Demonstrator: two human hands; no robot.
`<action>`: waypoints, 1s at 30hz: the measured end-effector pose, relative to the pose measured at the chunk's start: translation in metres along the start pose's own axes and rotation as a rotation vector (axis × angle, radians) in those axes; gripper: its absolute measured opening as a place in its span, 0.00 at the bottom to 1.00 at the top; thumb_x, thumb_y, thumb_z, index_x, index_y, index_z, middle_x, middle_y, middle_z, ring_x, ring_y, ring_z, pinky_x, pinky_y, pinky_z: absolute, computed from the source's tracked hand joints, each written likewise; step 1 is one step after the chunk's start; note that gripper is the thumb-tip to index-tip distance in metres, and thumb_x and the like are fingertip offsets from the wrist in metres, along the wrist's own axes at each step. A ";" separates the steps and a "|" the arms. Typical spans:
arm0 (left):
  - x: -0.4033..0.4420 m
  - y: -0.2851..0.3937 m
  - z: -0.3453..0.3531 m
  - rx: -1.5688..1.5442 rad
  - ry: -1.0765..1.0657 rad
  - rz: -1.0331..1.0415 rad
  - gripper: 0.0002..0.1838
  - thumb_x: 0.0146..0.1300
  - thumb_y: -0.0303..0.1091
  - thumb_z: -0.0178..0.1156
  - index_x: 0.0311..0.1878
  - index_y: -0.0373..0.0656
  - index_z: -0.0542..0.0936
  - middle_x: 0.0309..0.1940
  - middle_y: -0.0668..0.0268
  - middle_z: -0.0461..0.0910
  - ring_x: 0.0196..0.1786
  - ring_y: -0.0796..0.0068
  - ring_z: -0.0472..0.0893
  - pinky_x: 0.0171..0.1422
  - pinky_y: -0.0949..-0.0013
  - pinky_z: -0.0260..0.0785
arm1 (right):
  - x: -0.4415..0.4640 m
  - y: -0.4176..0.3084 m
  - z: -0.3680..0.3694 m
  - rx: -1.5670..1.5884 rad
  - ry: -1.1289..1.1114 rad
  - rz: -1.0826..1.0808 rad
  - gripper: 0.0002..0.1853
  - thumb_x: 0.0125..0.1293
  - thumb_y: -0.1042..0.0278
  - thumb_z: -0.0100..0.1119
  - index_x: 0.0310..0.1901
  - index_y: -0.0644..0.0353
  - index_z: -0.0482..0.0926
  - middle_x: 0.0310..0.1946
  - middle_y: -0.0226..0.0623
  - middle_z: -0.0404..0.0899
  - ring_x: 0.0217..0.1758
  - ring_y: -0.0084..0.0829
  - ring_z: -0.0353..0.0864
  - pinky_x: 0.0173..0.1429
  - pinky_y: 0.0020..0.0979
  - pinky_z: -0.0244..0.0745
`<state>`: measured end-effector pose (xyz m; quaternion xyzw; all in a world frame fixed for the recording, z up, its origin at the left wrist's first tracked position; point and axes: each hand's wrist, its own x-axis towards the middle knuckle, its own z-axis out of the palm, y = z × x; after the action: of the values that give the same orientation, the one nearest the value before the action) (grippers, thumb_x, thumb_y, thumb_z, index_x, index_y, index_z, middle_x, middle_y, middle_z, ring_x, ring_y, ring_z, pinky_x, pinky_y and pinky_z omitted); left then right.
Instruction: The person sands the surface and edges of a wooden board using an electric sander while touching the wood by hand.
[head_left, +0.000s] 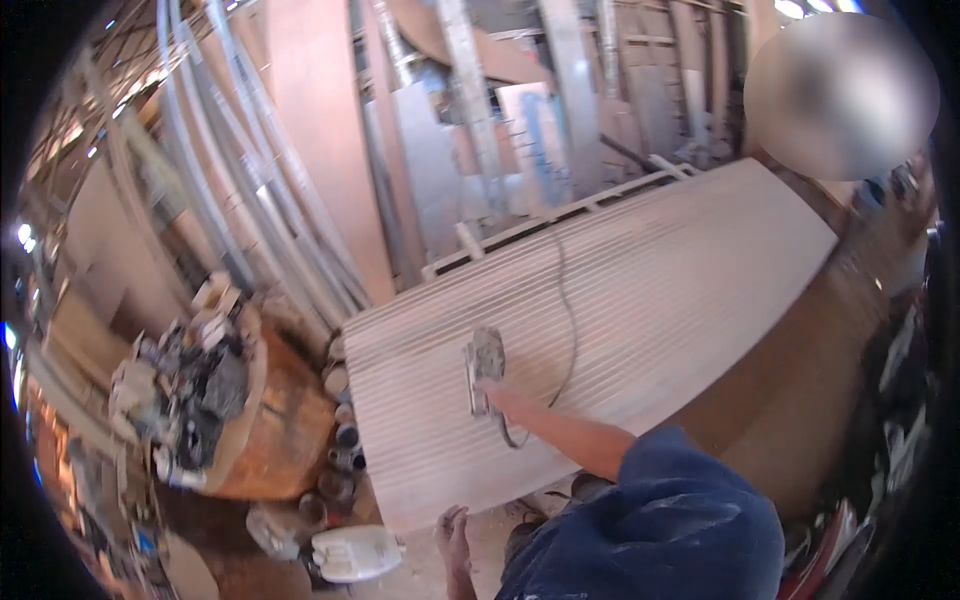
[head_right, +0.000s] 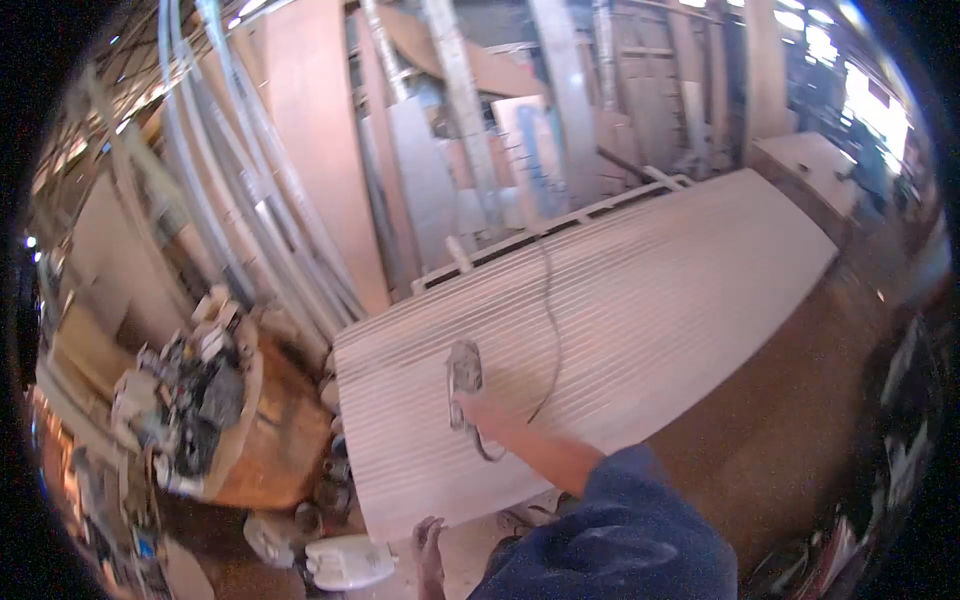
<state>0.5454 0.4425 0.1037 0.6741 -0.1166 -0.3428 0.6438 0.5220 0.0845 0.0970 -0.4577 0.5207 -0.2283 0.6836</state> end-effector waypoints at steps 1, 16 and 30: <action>0.019 0.025 0.011 0.049 -0.152 0.048 0.19 0.71 0.31 0.63 0.60 0.31 0.77 0.53 0.56 0.83 0.55 0.68 0.82 0.64 0.65 0.73 | -0.030 -0.012 -0.026 -0.008 -0.063 -0.023 0.17 0.66 0.51 0.62 0.32 0.58 0.83 0.23 0.33 0.81 0.25 0.28 0.79 0.31 0.31 0.73; 0.030 0.058 0.440 -0.587 -0.812 -1.108 0.26 0.74 0.54 0.54 0.62 0.42 0.69 0.52 0.52 0.80 0.53 0.50 0.81 0.64 0.49 0.74 | -0.428 -0.036 -0.265 0.511 0.560 -0.560 0.16 0.59 0.71 0.60 0.47 0.70 0.77 0.25 0.36 0.80 0.25 0.30 0.81 0.31 0.33 0.75; -0.074 -0.060 0.428 0.953 -1.081 0.385 0.21 0.77 0.45 0.42 0.54 0.39 0.78 0.46 0.40 0.82 0.51 0.36 0.81 0.57 0.40 0.72 | -0.499 0.154 -0.424 0.163 1.050 -0.039 0.18 0.61 0.54 0.73 0.36 0.63 0.82 0.17 0.31 0.74 0.16 0.24 0.70 0.22 0.32 0.68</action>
<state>0.2120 0.1581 0.0972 0.5851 -0.6690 -0.4201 0.1832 -0.0703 0.3870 0.1984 -0.2368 0.7648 -0.4792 0.3597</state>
